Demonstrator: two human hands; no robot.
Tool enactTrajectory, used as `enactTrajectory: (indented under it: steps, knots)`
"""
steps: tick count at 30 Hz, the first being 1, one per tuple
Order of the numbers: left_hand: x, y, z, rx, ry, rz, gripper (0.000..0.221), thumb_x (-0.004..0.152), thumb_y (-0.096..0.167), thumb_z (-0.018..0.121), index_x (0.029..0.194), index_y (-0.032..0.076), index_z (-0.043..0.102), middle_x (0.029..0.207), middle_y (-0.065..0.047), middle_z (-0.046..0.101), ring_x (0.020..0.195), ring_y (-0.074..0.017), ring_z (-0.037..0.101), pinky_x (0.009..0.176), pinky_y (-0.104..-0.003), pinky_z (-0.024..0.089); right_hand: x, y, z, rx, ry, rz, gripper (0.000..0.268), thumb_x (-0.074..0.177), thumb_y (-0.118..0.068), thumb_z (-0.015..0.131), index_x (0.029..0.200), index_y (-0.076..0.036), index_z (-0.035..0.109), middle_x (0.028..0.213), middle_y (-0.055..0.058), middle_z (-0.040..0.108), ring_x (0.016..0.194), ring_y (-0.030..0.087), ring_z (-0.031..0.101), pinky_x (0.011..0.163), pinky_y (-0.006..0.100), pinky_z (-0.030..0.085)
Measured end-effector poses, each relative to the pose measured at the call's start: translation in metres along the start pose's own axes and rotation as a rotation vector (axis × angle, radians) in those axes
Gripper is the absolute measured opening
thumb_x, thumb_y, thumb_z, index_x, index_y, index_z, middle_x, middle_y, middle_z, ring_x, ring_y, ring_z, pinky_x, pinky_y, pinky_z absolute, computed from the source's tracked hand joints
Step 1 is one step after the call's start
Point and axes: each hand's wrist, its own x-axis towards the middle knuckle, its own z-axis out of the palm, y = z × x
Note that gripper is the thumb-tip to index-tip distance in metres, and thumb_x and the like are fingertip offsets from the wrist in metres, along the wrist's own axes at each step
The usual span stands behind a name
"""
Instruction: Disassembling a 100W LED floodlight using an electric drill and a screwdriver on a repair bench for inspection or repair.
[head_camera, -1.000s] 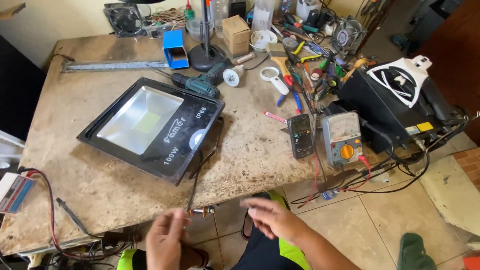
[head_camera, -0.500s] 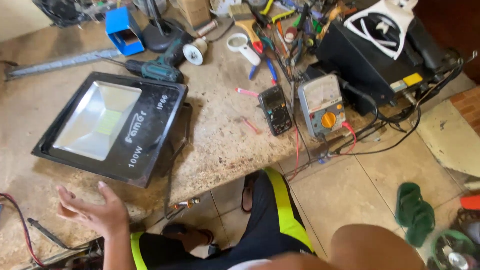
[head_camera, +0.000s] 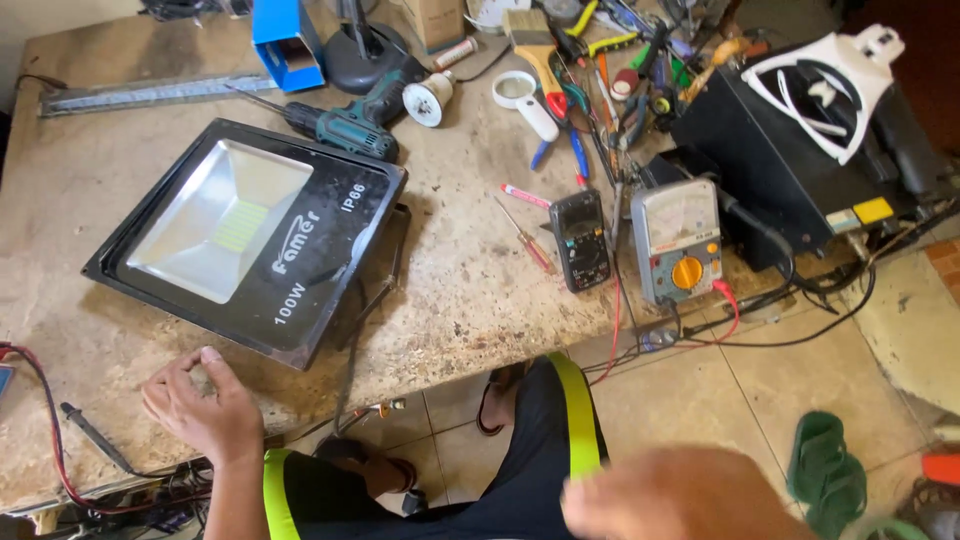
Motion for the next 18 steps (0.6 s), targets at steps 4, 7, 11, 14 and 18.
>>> enactTrajectory:
  steps: [4, 7, 11, 14, 18]
  knots:
    - [-0.005, -0.015, 0.006, 0.147, -0.011, 0.008, 0.047, 0.130, 0.027, 0.048, 0.096, -0.002, 0.063, 0.093, -0.017, 0.065, 0.095, -0.0312, 0.062, 0.101, -0.052, 0.051, 0.105, -0.013, 0.031, 0.221, 0.551, -0.309, 0.029, 0.096, -0.028, 0.063, 0.076, -0.008, 0.071, 0.105, 0.013, 0.073, 0.120, 0.036, 0.063, 0.100, 0.055, 0.051]
    - [0.009, 0.018, -0.008, -0.194, -0.047, -0.005, 0.066, 0.082, -0.029, 0.040, 0.145, -0.009, 0.044, 0.131, -0.035, 0.046, 0.112, -0.0420, 0.057, 0.093, -0.047, 0.055, 0.137, 0.023, 0.079, 0.384, 0.501, -0.162, 0.025, 0.103, -0.017, 0.051, 0.093, -0.003, 0.070, 0.066, 0.001, 0.066, 0.063, 0.018, 0.066, 0.105, 0.044, 0.055]
    - [0.015, 0.029, -0.015, 0.040, -0.180, -0.171, 0.073, 0.091, 0.013, 0.064, 0.155, 0.007, 0.030, 0.146, -0.032, 0.033, 0.128, -0.0475, 0.037, 0.092, -0.069, 0.046, 0.206, 0.025, 0.024, 0.159, 0.589, -0.094, 0.057, 0.094, -0.016, 0.067, 0.144, -0.008, 0.042, 0.140, 0.016, 0.056, 0.075, 0.011, 0.073, 0.066, 0.020, 0.065]
    - [0.024, 0.043, -0.022, 0.048, -0.322, -0.348, 0.079, 0.091, 0.033, 0.059, 0.158, 0.016, 0.022, 0.158, -0.029, 0.023, 0.145, -0.0523, 0.021, 0.104, -0.079, 0.031, 0.298, 0.012, -0.067, 0.273, 0.760, 0.046, 0.044, 0.096, -0.020, 0.063, 0.138, -0.011, 0.051, 0.124, 0.009, 0.066, 0.081, 0.014, 0.074, 0.068, 0.026, 0.058]
    - [-0.001, 0.000, 0.011, 0.166, 0.025, -0.065, 0.073, 0.080, 0.012, 0.071, 0.150, 0.001, 0.053, 0.140, -0.029, 0.052, 0.129, -0.0484, 0.050, 0.102, -0.063, 0.043, 0.444, 0.034, -0.165, 0.332, 0.675, 0.363, 0.040, 0.099, -0.023, 0.061, 0.137, -0.015, 0.053, 0.117, 0.006, 0.070, 0.084, 0.018, 0.072, 0.068, 0.036, 0.055]
